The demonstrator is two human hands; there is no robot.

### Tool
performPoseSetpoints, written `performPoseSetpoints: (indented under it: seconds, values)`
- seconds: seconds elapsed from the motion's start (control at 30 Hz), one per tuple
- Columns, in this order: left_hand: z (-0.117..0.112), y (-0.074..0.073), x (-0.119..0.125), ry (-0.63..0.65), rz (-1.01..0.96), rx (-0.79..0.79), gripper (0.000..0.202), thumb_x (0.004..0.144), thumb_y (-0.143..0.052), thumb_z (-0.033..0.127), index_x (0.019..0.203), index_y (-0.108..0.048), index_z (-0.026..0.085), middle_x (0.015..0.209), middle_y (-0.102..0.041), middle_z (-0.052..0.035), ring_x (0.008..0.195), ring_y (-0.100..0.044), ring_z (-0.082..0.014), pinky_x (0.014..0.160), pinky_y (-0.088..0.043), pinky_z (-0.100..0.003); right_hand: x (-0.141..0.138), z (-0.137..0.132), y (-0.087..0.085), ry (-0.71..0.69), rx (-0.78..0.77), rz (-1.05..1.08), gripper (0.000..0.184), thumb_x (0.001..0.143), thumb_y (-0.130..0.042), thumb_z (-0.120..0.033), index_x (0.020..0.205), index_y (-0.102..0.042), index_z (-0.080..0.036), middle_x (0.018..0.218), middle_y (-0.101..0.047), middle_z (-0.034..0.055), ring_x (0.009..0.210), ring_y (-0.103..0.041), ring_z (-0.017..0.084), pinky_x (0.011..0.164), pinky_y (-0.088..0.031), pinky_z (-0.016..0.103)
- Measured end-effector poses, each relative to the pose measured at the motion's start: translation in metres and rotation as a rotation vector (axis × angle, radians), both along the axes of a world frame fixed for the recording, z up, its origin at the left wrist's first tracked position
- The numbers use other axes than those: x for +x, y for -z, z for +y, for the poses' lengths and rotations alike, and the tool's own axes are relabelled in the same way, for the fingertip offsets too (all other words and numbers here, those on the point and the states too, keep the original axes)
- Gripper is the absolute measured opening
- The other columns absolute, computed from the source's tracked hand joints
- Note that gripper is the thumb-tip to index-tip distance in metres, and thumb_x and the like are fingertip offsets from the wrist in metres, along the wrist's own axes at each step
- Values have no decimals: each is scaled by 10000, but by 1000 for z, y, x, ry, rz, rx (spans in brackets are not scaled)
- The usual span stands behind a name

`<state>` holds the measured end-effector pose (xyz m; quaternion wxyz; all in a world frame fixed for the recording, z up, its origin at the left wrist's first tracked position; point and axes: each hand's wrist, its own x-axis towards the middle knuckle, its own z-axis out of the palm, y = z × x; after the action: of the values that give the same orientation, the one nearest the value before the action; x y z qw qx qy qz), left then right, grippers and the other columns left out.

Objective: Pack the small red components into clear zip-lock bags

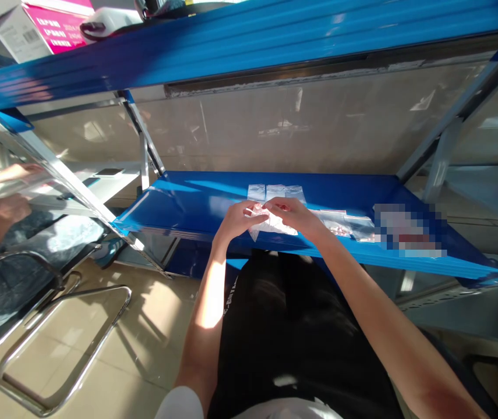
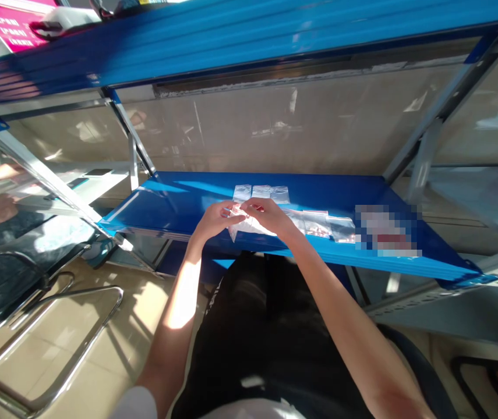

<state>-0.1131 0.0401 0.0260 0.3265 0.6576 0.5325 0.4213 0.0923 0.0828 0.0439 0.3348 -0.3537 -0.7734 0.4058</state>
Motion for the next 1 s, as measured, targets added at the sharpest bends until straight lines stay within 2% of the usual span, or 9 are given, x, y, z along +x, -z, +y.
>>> performPoseSetpoints:
  seconds: [0.17,0.3,0.47,0.57,0.67,0.73,0.83,1.0]
  values:
    - [1,1,5,46,-81,25,516,766,-830,535,1126,-756,173,1076,-748,-94,874,-703,-207,650,-523,-249,2,-15,13,-57,5,15,404,830,-753,-564,1070,-747,-239,933,-716,52,825,-619,203,716,-477,310]
    - [4,5,11,69,-204,-17,541,762,-851,507,1170,-728,172,1001,-740,-74,842,-690,-186,616,-506,-231,-3,-22,20,-24,-22,92,303,819,-760,-484,985,-710,-235,1023,-737,66,913,-684,239,737,-537,326]
    - [11,12,21,91,-357,-5,467,854,-780,485,1185,-723,161,992,-744,-81,900,-707,-211,654,-516,-246,0,-26,27,52,-110,202,286,845,-715,-499,964,-675,-241,1009,-743,75,900,-715,255,591,-534,293]
    - [10,14,31,103,-420,-6,464,825,-809,479,1166,-726,174,987,-739,-73,902,-709,-199,689,-533,-254,8,-33,29,118,-138,293,323,846,-723,-473,1076,-680,-249,939,-745,59,854,-732,243,625,-547,305]
    - [4,16,42,96,-468,-20,487,785,-845,445,1176,-724,181,971,-730,-56,927,-712,-185,786,-547,-266,17,-43,31,218,-183,380,442,826,-744,-439,1216,-637,-261,890,-747,37,851,-753,248,640,-535,308]
    - [0,17,48,93,-484,-41,509,785,-842,439,1210,-720,188,987,-743,-59,962,-717,-189,838,-545,-280,22,-48,33,277,-210,419,493,800,-761,-435,1238,-616,-260,876,-754,31,835,-759,253,632,-522,309]
    - [-5,21,58,49,-515,-84,478,806,-814,442,1204,-733,190,1018,-763,-72,946,-725,-190,839,-546,-291,28,-51,38,336,-230,428,457,773,-768,-439,1165,-636,-243,858,-769,41,804,-762,258,632,-516,319]
    - [-11,25,79,-113,-578,-129,352,794,-811,418,1037,-751,169,973,-755,-64,915,-704,-179,741,-560,-247,39,-53,43,361,-213,408,412,801,-753,-460,1126,-661,-224,904,-799,73,842,-781,277,659,-531,332]
